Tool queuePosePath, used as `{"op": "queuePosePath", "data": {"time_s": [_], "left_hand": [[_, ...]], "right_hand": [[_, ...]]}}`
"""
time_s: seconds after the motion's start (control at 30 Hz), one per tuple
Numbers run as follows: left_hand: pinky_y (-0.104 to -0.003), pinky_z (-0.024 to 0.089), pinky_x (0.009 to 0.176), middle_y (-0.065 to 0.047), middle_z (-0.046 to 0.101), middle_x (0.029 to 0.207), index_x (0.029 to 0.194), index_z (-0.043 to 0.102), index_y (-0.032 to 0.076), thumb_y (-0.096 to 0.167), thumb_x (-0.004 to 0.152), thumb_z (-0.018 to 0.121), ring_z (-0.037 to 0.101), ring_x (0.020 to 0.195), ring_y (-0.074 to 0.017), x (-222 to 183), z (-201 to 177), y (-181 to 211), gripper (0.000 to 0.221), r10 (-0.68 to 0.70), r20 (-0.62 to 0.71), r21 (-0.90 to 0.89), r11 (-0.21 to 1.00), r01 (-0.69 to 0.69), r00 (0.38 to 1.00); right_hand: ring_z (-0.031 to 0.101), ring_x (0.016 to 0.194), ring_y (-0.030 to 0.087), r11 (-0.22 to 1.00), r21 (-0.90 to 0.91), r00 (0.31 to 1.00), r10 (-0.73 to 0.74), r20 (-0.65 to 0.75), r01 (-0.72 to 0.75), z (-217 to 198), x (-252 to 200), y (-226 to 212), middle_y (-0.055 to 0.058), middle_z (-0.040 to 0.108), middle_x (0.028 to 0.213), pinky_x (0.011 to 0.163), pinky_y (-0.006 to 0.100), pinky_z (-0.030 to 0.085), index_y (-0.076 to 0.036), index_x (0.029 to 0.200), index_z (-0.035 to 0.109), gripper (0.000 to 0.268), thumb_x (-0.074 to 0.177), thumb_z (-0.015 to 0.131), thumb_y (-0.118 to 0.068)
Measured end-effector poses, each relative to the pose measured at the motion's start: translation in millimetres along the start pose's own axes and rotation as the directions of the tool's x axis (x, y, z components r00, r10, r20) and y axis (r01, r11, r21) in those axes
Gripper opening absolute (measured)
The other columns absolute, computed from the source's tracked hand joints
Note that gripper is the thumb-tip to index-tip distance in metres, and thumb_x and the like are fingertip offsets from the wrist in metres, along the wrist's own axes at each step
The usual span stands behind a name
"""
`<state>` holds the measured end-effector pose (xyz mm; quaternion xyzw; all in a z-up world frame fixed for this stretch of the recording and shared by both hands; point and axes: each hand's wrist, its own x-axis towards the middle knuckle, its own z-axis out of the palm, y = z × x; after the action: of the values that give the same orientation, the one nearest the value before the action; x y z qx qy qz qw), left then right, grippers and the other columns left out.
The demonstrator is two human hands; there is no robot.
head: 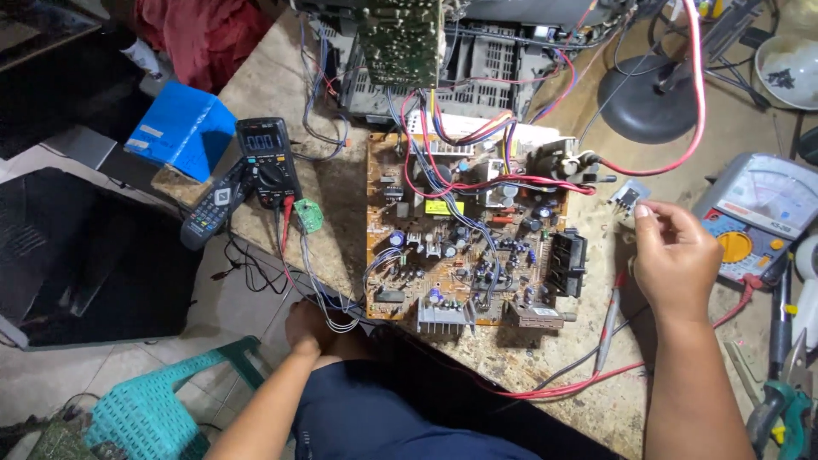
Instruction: A person is diagnosing and repairing a television circuit board using a multimeter, a remote control, and other hand tools.
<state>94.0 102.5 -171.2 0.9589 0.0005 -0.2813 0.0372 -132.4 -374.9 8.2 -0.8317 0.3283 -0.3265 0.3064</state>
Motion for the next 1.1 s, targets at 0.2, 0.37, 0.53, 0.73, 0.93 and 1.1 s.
{"op": "queuePosePath", "data": {"time_s": [0.2, 0.37, 0.53, 0.73, 0.93, 1.1], "left_hand": [[-0.047, 0.056, 0.094, -0.020, 0.069, 0.115, 0.111, 0.073, 0.008, 0.051, 0.072, 0.078, 0.069, 0.108, -0.0390, 11, 10, -4, 0.058, 0.012, -0.035, -0.189, 0.982, -0.018, 0.999], [-0.043, 0.059, 0.081, -0.019, 0.078, 0.105, 0.105, 0.080, 0.005, 0.043, 0.076, 0.085, 0.074, 0.100, -0.0362, 59, 65, -37, 0.048, -0.069, -0.146, -0.338, 0.941, 0.016, 0.987], [-0.044, 0.055, 0.083, -0.022, 0.077, 0.109, 0.111, 0.079, 0.004, 0.042, 0.079, 0.079, 0.073, 0.103, -0.0399, 25, 33, -13, 0.050, -0.111, -0.105, -0.448, 0.892, 0.053, 0.988], [-0.043, 0.058, 0.087, -0.021, 0.078, 0.108, 0.103, 0.081, 0.004, 0.050, 0.071, 0.080, 0.074, 0.104, -0.0392, -4, 7, 7, 0.056, -0.073, -0.078, -0.310, 0.949, 0.046, 0.994], [-0.045, 0.058, 0.088, -0.023, 0.077, 0.106, 0.098, 0.080, 0.005, 0.049, 0.073, 0.075, 0.073, 0.102, -0.0428, -13, -8, 19, 0.051, -0.020, -0.055, -0.244, 0.970, 0.006, 0.998], [-0.043, 0.059, 0.090, -0.019, 0.077, 0.104, 0.096, 0.080, 0.003, 0.057, 0.074, 0.073, 0.074, 0.101, -0.0383, 5, 10, 11, 0.058, 0.021, -0.097, -0.155, 0.987, -0.036, 0.995]], "right_hand": [[0.056, 0.087, 0.009, 0.993, 0.106, 0.980, -0.035, -0.196, 0.056, -31, 14, 13, 0.006, 0.067, 0.100, 0.078, 0.023, 0.046, 0.002, 0.122, 0.073, 0.011, 0.115, 0.067, -0.004], [0.058, 0.085, 0.009, 0.990, 0.139, 0.962, 0.020, -0.272, 0.018, -56, 18, 19, 0.005, 0.065, 0.093, 0.073, 0.024, 0.046, 0.003, 0.118, 0.072, 0.012, 0.114, 0.067, -0.008], [0.063, 0.088, 0.011, 0.987, 0.157, 0.962, 0.029, -0.270, 0.015, -54, 19, 22, 0.009, 0.070, 0.099, 0.075, 0.025, 0.050, 0.003, 0.119, 0.072, 0.014, 0.112, 0.066, -0.007], [0.057, 0.077, 0.008, 0.996, 0.011, 0.990, 0.088, -0.107, -0.087, -41, 17, 1, 0.000, 0.065, 0.090, 0.072, 0.024, 0.046, -0.007, 0.118, 0.077, 0.019, 0.103, 0.067, -0.015], [0.063, 0.114, 0.038, 0.957, -0.276, 0.987, -0.042, 0.157, 0.085, -10, 29, 7, 0.021, 0.069, 0.125, 0.096, 0.048, 0.048, 0.000, 0.129, 0.069, 0.037, 0.100, 0.056, -0.018], [0.052, 0.124, 0.051, 0.893, -0.450, 0.941, 0.155, 0.300, -0.004, 11, 56, 4, 0.035, 0.058, 0.132, 0.103, 0.056, 0.041, 0.003, 0.145, 0.053, 0.055, 0.102, 0.050, -0.032]]}}
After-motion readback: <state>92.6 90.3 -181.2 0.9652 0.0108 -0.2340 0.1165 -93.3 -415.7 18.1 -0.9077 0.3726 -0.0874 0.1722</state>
